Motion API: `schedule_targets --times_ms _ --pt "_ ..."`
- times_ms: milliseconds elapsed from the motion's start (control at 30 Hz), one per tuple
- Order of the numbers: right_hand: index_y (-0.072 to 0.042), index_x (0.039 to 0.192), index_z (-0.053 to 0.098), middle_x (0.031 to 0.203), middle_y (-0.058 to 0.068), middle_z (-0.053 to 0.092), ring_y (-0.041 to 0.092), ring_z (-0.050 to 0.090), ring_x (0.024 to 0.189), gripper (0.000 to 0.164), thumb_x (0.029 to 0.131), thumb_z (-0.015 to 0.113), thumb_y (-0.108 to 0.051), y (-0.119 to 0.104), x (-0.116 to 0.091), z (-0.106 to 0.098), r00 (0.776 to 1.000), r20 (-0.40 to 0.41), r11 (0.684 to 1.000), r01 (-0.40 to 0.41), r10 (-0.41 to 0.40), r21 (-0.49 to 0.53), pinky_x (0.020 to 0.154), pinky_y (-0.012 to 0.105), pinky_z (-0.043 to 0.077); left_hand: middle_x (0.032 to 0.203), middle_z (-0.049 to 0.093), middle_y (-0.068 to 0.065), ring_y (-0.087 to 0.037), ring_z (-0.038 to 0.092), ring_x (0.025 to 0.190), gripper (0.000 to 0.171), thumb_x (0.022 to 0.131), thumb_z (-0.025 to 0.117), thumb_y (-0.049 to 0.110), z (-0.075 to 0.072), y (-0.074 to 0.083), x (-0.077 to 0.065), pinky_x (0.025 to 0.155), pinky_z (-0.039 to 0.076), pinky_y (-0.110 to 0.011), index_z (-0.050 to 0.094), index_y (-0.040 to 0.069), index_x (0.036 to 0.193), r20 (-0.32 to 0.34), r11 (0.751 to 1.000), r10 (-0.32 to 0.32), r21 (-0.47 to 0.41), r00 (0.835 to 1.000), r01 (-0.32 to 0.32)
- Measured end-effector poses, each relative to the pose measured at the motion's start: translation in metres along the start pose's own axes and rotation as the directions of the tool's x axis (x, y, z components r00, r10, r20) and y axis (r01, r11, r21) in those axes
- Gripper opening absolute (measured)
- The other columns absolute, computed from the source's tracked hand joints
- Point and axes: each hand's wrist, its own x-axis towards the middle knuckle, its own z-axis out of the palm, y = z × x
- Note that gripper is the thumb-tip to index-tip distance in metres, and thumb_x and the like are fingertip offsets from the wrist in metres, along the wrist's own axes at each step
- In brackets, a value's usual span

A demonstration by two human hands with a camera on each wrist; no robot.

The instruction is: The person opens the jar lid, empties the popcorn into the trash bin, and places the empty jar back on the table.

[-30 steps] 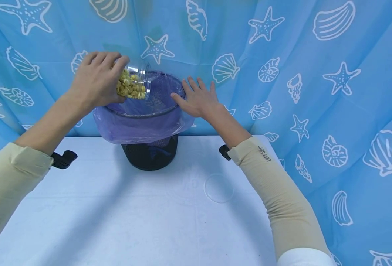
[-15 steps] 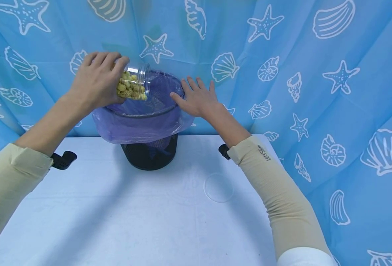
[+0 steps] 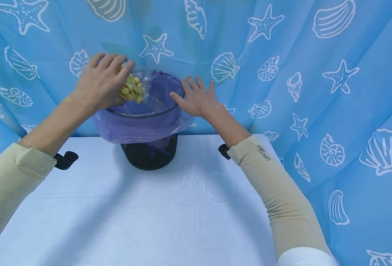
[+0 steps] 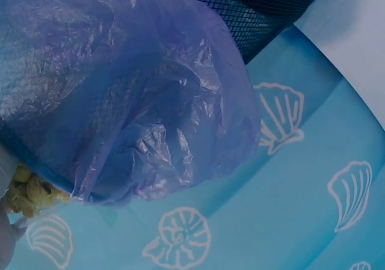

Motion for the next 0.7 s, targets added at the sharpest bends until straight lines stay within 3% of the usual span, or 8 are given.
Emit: schedule_targets --times_ms 367,700 --pt "-0.017 0.161 0.002 0.167 0.008 -0.003 0.032 -0.005 0.151 0.079 0.101 0.016 -0.066 0.0000 0.0007 0.0010 1.000 -0.001 1.000 0.003 -0.003 0.005 0.115 0.061 -0.009 0.138 0.043 -0.024 -0.042 0.039 0.130 0.100 0.062 0.096 0.024 0.0022 0.0034 0.0035 0.115 0.024 -0.056 0.038 0.003 0.141 0.054 0.998 0.037 0.053 0.998 -0.040" --pt "-0.018 0.161 0.000 0.167 0.008 -0.003 0.032 -0.005 0.151 0.080 0.100 0.015 -0.068 0.0007 0.0018 0.0003 1.000 0.003 1.000 0.003 -0.003 0.013 0.114 0.062 -0.009 0.134 0.046 -0.023 -0.042 0.041 0.129 0.093 0.064 0.094 0.019 0.0039 0.0037 0.0035 0.113 0.025 -0.058 0.041 0.003 0.138 0.034 0.999 0.036 0.018 0.999 -0.037"
